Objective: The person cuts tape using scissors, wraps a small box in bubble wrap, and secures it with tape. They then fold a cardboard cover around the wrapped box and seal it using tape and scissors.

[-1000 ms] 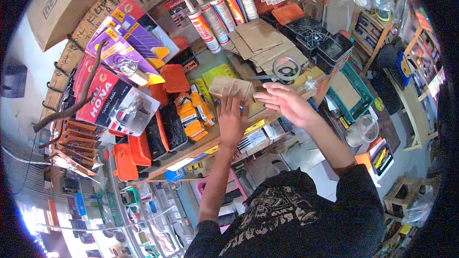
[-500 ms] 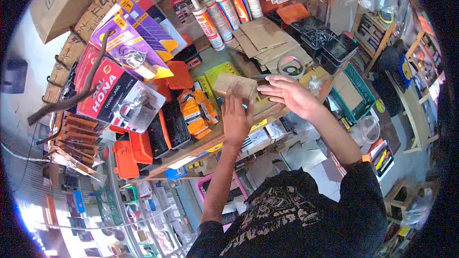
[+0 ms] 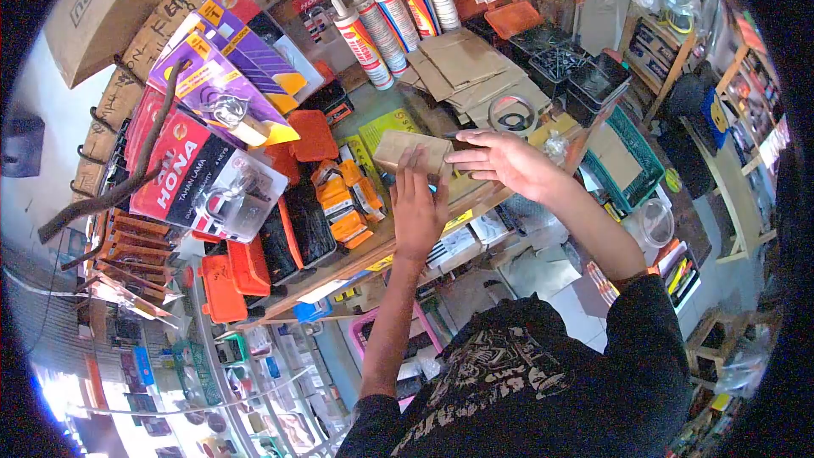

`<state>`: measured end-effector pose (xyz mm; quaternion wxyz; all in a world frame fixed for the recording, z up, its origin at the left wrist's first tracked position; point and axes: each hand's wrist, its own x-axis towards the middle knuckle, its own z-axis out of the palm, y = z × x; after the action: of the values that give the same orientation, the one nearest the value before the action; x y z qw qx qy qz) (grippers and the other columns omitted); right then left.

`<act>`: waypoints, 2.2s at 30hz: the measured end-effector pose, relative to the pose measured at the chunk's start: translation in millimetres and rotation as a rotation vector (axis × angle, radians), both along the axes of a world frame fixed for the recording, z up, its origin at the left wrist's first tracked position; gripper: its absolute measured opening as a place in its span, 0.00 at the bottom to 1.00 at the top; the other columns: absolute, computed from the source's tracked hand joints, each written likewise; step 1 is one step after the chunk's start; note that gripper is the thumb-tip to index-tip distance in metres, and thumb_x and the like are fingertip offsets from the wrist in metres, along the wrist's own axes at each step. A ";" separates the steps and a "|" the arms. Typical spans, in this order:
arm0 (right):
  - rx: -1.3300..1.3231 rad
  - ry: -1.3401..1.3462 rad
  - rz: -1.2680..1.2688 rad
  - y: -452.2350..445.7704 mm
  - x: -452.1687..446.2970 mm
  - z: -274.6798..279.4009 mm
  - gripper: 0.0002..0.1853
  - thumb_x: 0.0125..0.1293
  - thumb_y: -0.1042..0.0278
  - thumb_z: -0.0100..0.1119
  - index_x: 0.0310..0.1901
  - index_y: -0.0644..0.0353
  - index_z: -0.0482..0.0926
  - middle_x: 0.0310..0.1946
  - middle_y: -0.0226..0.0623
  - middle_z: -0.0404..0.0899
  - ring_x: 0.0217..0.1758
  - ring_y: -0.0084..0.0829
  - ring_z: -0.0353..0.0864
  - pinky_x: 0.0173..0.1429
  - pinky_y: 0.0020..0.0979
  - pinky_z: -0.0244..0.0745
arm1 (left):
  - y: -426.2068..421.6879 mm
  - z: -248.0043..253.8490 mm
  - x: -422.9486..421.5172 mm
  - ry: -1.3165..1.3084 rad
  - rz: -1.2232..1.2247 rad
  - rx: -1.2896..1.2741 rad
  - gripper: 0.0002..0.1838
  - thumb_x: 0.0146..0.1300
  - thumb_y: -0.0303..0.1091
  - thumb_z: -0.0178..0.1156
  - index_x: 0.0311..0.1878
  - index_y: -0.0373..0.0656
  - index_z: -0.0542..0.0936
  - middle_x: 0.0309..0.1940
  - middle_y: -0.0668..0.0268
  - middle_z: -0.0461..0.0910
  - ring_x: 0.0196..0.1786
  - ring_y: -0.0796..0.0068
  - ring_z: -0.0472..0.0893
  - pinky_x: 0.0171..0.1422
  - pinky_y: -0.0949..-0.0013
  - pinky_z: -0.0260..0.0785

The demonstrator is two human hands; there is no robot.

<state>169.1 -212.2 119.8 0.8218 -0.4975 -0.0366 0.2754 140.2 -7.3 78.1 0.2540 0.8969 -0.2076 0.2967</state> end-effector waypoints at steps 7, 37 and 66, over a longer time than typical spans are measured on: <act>-0.095 0.155 0.047 -3.5 3.5 18.2 0.29 0.73 0.44 0.52 0.68 0.51 0.68 0.65 0.48 0.76 0.73 0.39 0.68 0.76 0.48 0.51 | 0.4 -3.1 1.7 -0.010 0.014 0.028 0.30 0.66 0.32 0.61 0.70 0.41 0.65 0.68 0.56 0.69 0.73 0.52 0.65 0.71 0.50 0.63; -0.085 0.027 0.003 -5.4 -8.4 16.3 0.31 0.74 0.42 0.47 0.71 0.52 0.64 0.66 0.48 0.74 0.75 0.42 0.65 0.76 0.50 0.49 | 1.6 -1.9 1.8 -0.014 0.000 0.024 0.29 0.66 0.33 0.61 0.69 0.40 0.66 0.67 0.54 0.69 0.72 0.51 0.66 0.69 0.50 0.64; -0.232 0.001 -0.084 0.2 -13.6 19.9 0.28 0.72 0.48 0.55 0.69 0.52 0.68 0.60 0.41 0.80 0.62 0.30 0.77 0.61 0.37 0.68 | 1.9 -3.3 1.6 0.004 0.007 0.018 0.29 0.67 0.35 0.60 0.70 0.39 0.67 0.68 0.53 0.68 0.73 0.50 0.65 0.70 0.49 0.63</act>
<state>155.5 -212.0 139.7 0.7696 -0.5901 0.0166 0.2433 141.8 -5.4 74.8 0.2452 0.9006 -0.2064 0.2937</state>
